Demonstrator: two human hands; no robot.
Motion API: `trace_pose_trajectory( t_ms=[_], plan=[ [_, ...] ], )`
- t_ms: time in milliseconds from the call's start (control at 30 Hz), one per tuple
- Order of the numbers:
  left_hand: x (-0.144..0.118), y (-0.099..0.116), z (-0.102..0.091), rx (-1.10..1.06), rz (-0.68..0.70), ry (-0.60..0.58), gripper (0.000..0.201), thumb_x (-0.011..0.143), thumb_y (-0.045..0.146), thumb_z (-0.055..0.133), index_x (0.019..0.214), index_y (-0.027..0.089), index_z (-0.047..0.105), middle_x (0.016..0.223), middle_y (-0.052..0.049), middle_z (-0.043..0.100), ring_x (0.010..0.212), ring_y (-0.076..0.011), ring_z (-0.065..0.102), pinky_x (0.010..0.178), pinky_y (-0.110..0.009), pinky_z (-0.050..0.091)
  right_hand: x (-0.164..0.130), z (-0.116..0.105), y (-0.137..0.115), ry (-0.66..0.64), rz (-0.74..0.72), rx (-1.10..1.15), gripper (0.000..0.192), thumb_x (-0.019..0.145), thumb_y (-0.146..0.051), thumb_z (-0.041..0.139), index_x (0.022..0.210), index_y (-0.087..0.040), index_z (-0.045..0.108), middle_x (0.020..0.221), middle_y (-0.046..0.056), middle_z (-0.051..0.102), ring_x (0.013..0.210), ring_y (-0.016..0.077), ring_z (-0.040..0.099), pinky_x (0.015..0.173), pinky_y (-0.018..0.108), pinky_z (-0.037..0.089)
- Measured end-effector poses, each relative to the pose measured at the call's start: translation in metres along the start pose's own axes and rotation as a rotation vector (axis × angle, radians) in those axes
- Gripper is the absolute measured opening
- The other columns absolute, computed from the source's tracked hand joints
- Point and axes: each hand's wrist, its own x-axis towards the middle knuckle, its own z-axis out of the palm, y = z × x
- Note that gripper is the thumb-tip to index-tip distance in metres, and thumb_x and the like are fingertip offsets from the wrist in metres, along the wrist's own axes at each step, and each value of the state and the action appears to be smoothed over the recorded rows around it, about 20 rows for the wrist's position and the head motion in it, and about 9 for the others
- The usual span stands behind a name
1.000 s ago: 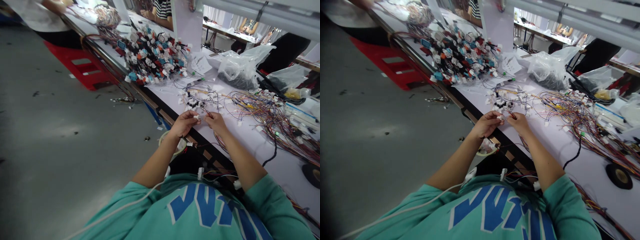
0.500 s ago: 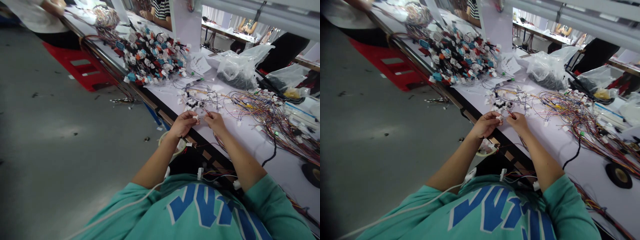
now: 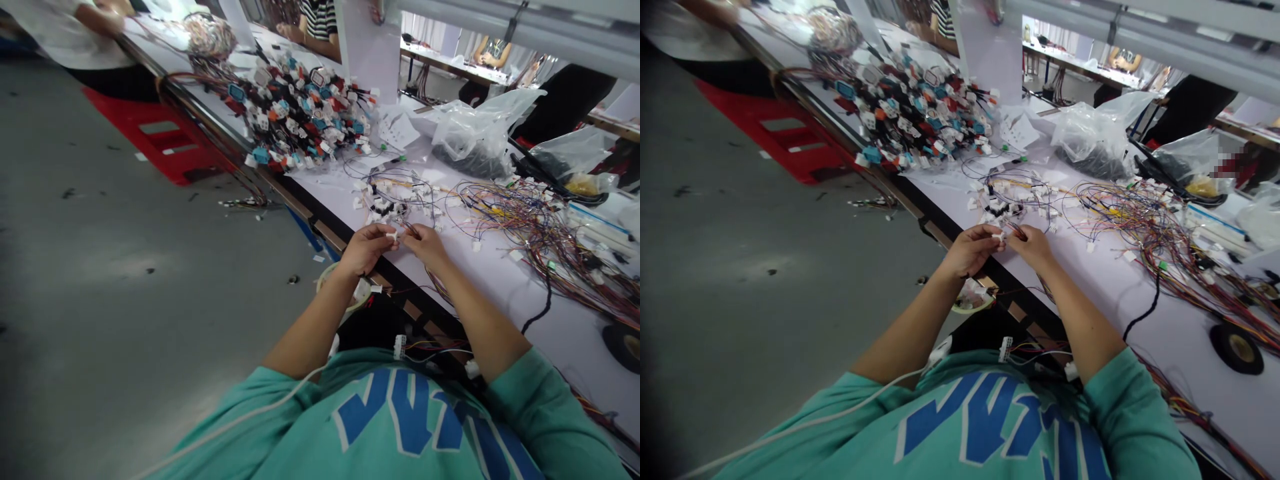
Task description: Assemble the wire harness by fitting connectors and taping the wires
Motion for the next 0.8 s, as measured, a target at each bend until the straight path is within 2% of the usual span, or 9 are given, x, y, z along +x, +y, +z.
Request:
trace_pose_trajectory(
  t_ms=[333, 533, 600, 800],
  plan=[
    [0.0, 0.0, 0.0, 0.019, -0.005, -0.019, 0.019, 0.048, 0.008, 0.07, 0.065, 0.011, 0.061, 0.053, 0.002, 0.061, 0.048, -0.0083, 0.058, 0.055, -0.022, 0.048, 0.0, 0.002, 0.001, 0.0, -0.073, -0.025, 0.017, 0.06, -0.031, 0.049, 0.052, -0.018, 0.042, 0.049, -0.007, 0.036, 0.049, 0.0062, 0.031, 0.049, 0.022, 0.024],
    [-0.002, 0.003, 0.0, 0.006, -0.012, -0.073, 0.017, 0.05, 0.007, 0.066, 0.064, 0.012, 0.059, 0.05, 0.003, 0.059, 0.045, -0.0087, 0.057, 0.048, -0.02, 0.045, 0.0, -0.005, -0.004, -0.132, 0.127, 0.23, 0.021, 0.067, -0.039, 0.048, 0.061, -0.019, 0.048, 0.046, -0.008, 0.029, 0.04, 0.0048, 0.024, 0.042, 0.021, 0.018],
    [-0.002, 0.003, 0.0, 0.005, -0.019, -0.076, 0.015, 0.051, 0.007, 0.065, 0.064, 0.012, 0.059, 0.048, 0.003, 0.057, 0.044, -0.0085, 0.056, 0.047, -0.019, 0.044, 0.001, -0.008, -0.004, -0.14, 0.156, 0.251, 0.02, 0.069, -0.038, 0.046, 0.064, -0.019, 0.051, 0.045, -0.008, 0.031, 0.039, 0.0053, 0.026, 0.041, 0.021, 0.019],
    [0.003, 0.004, 0.0, -0.019, -0.041, -0.008, 0.013, 0.057, 0.015, 0.067, 0.062, 0.012, 0.055, 0.053, 0.002, 0.057, 0.045, -0.009, 0.056, 0.045, -0.02, 0.043, 0.003, -0.015, 0.001, -0.141, 0.019, 0.089, 0.019, 0.067, -0.034, 0.05, 0.057, -0.018, 0.053, 0.047, -0.006, 0.037, 0.048, 0.0075, 0.036, 0.049, 0.022, 0.027]
  ],
)
